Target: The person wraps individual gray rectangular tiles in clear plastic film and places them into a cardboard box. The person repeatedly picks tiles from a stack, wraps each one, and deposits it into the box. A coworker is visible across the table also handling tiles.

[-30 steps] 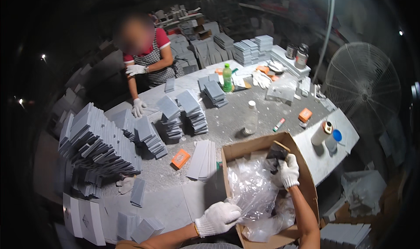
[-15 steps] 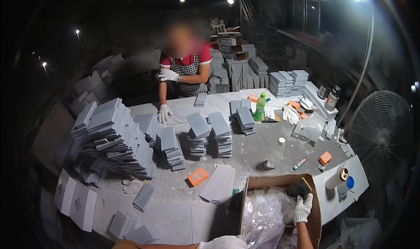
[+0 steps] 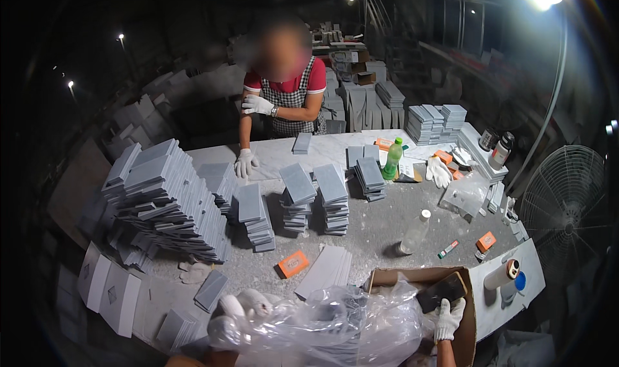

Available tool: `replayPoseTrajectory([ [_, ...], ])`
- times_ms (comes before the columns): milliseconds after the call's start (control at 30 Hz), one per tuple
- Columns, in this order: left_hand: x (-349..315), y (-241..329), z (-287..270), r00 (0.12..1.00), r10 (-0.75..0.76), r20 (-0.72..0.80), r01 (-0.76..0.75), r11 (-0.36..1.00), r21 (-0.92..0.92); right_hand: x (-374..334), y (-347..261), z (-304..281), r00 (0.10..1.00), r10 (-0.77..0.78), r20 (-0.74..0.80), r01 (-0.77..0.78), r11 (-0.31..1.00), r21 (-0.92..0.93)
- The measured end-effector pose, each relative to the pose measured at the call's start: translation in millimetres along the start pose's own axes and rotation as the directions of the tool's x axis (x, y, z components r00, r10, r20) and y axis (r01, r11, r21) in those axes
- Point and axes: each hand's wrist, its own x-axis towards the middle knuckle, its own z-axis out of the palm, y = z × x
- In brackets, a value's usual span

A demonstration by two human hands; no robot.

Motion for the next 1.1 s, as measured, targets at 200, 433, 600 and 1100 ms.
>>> replayPoseTrajectory([
  [200, 4, 9, -10, 0.985, 0.141, -0.101, -0.157, 0.972, -0.176, -3, -5, 5, 0.997, -0.023, -0.067, 0.02, 0.999, -0.044],
  [433, 15, 6, -15, 0.981, 0.158, -0.11, -0.182, 0.947, -0.265, -14, -85, -19, 0.974, 0.039, 0.225, 0.103, 0.804, -0.586],
  [600, 25, -6, -27, 0.994, 0.087, -0.073, -0.107, 0.936, -0.337, -34, -134, -28, 0.971, -0.109, 0.211, 0.188, 0.896, -0.403],
  [1100, 29, -36, 5, 0.959, -0.146, -0.245, 0.04, 0.92, -0.389, -122, -222, 104, 0.275, -0.499, 0.822, 0.714, 0.678, 0.172],
])
